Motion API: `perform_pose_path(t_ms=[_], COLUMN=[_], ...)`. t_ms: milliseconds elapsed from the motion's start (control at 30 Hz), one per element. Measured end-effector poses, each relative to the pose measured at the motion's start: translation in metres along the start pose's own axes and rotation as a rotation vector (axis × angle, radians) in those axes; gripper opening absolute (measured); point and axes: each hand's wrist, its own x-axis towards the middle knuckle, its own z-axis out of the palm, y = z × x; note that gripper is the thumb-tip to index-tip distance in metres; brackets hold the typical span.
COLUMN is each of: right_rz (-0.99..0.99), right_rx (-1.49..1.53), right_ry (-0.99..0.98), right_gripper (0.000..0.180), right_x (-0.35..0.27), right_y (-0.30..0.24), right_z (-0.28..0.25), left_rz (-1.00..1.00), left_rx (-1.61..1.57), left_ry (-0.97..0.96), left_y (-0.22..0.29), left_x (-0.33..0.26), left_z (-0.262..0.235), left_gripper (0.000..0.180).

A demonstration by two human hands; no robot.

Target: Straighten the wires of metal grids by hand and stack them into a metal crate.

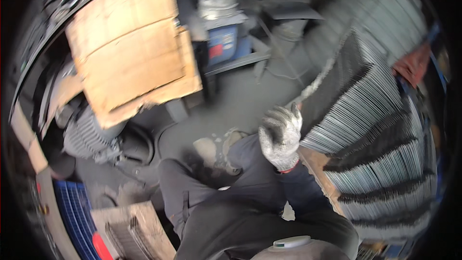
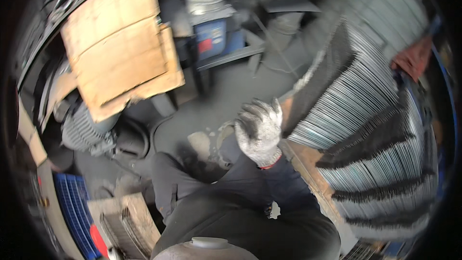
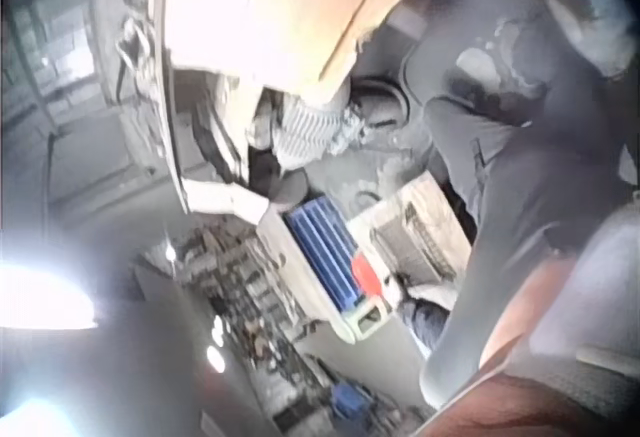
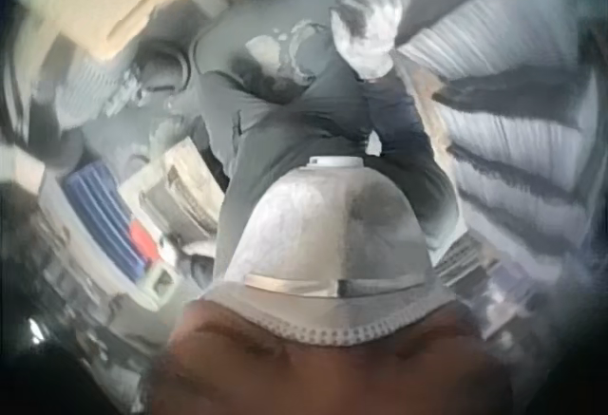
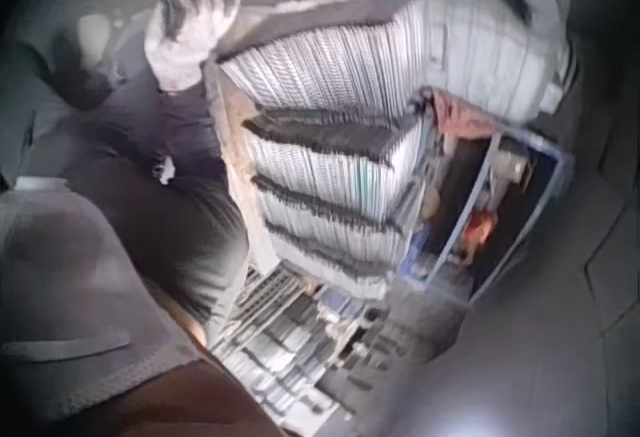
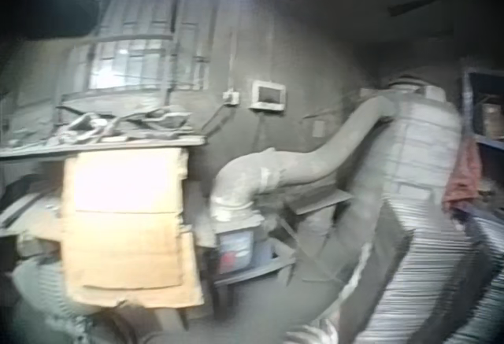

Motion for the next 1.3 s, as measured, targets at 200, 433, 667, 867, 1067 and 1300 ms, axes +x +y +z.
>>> perform_pose_path(t_ms=[200, 433, 667, 867, 1067, 1300], right_rz=[-0.108, 0.155, 0.116, 0.188, 0.380, 0.819], right_rx=[0.094, 0.250, 0.362, 0.498, 0.807, 1.130], right_ry=[-0.294, -0.451, -0.438, -0.531, -0.602, -0.720], right_gripper=[0.072, 0.088, 0.097, 0.101, 0.111, 0.056], right_x=[-0.006, -0.040, -0.048, -0.047, -0.072, -0.031], right_y=[-0.019, 0.006, 0.001, -0.033, -0.053, -0.121], right_z=[0.020, 0.048, 0.058, 0.084, 0.116, 0.132], left_rz=[0.005, 0.105, 0.181, 0.549, 1.073, 1.377], left_rx=[0.038, 0.189, -0.067, 0.136, 0.255, 0.309], left_ry=[0.230, 0.400, 0.359, 0.305, 0.147, -0.097], left_y=[0.003, 0.007, 0.111, 0.259, 0.410, 0.478], left_x=[-0.054, -0.062, -0.120, -0.158, -0.196, -0.210], left_z=[0.006, 0.009, 0.002, 0.035, 0.146, 0.257], left_gripper=[0.021, 0.019, 0.012, 0.004, 0.009, 0.023])
